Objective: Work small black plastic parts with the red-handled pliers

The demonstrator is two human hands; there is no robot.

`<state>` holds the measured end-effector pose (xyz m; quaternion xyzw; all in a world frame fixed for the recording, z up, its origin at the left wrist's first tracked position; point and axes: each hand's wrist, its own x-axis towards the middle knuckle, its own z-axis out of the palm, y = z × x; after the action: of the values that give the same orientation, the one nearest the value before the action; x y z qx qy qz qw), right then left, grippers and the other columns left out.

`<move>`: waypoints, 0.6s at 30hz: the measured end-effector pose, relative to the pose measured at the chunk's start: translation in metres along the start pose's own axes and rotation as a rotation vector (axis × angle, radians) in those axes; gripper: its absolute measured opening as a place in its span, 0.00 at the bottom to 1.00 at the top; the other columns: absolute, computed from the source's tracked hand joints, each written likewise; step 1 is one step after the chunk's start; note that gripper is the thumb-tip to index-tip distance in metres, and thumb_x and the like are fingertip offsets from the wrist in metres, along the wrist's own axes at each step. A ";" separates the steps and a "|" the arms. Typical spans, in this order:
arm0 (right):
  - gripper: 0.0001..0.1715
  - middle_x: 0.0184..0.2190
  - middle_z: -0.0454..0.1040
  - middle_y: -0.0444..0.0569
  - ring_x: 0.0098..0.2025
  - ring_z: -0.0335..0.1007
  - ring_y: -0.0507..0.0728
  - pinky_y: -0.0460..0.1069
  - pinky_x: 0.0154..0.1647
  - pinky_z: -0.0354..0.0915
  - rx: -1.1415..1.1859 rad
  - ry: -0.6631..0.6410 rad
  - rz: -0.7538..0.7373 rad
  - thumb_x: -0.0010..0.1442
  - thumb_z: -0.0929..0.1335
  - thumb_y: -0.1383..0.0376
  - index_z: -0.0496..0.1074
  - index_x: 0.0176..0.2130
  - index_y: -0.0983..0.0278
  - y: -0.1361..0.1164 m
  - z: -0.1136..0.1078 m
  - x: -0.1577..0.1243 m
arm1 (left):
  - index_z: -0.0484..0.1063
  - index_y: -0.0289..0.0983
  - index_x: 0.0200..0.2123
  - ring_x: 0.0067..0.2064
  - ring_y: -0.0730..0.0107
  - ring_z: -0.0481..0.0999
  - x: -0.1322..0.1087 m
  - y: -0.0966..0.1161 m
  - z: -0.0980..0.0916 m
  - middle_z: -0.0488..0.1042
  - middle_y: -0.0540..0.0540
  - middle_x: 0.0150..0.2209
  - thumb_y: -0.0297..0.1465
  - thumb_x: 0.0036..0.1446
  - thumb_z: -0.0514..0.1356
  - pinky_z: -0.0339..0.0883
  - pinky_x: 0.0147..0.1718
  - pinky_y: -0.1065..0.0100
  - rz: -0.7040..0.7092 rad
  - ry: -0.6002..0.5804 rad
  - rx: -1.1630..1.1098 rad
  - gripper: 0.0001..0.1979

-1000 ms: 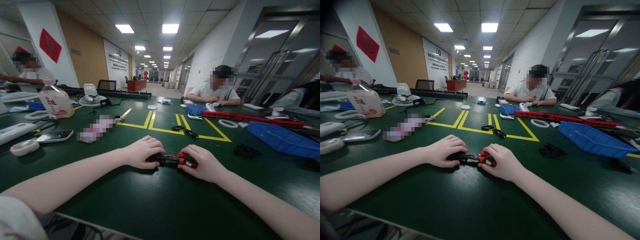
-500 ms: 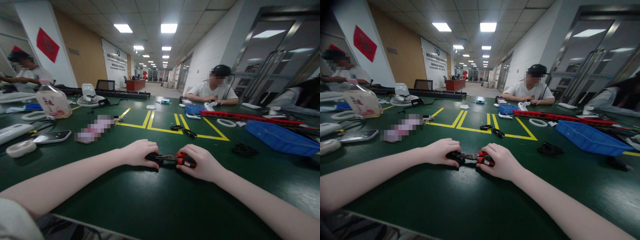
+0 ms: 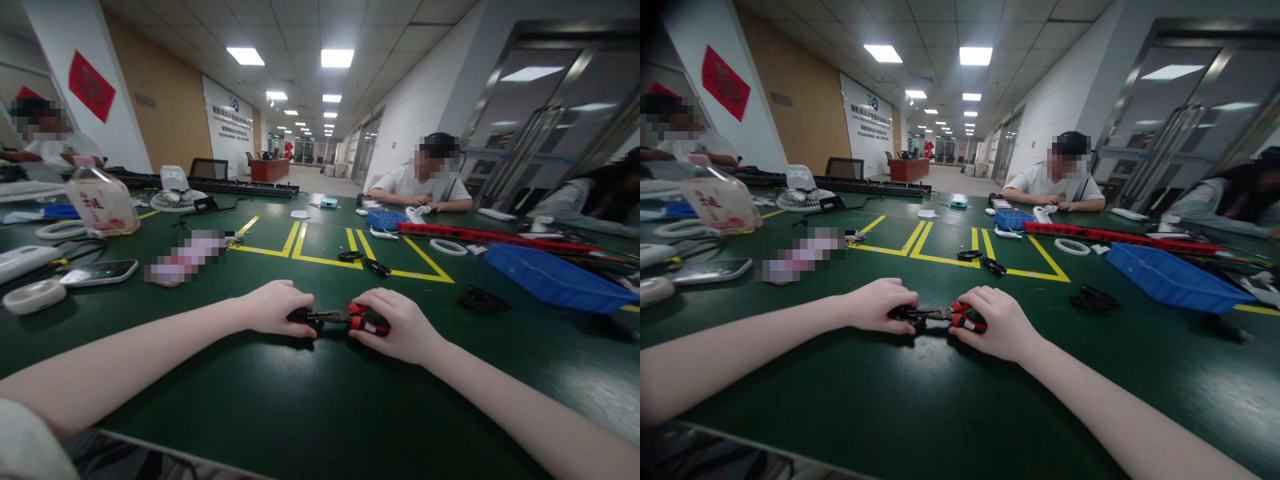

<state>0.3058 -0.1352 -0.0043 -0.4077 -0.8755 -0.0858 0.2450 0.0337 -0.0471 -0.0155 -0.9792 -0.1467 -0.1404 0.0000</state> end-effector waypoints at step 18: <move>0.19 0.39 0.77 0.53 0.39 0.74 0.59 0.54 0.39 0.71 0.037 0.020 0.035 0.57 0.72 0.54 0.71 0.44 0.63 -0.001 0.000 -0.001 | 0.67 0.38 0.36 0.28 0.66 0.69 -0.003 -0.003 -0.002 0.71 0.49 0.27 0.50 0.64 0.54 0.58 0.31 0.67 0.046 -0.018 0.027 0.20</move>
<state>0.3053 -0.1367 -0.0053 -0.4173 -0.8672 -0.0692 0.2627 0.0299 -0.0454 -0.0145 -0.9835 -0.1258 -0.1294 0.0151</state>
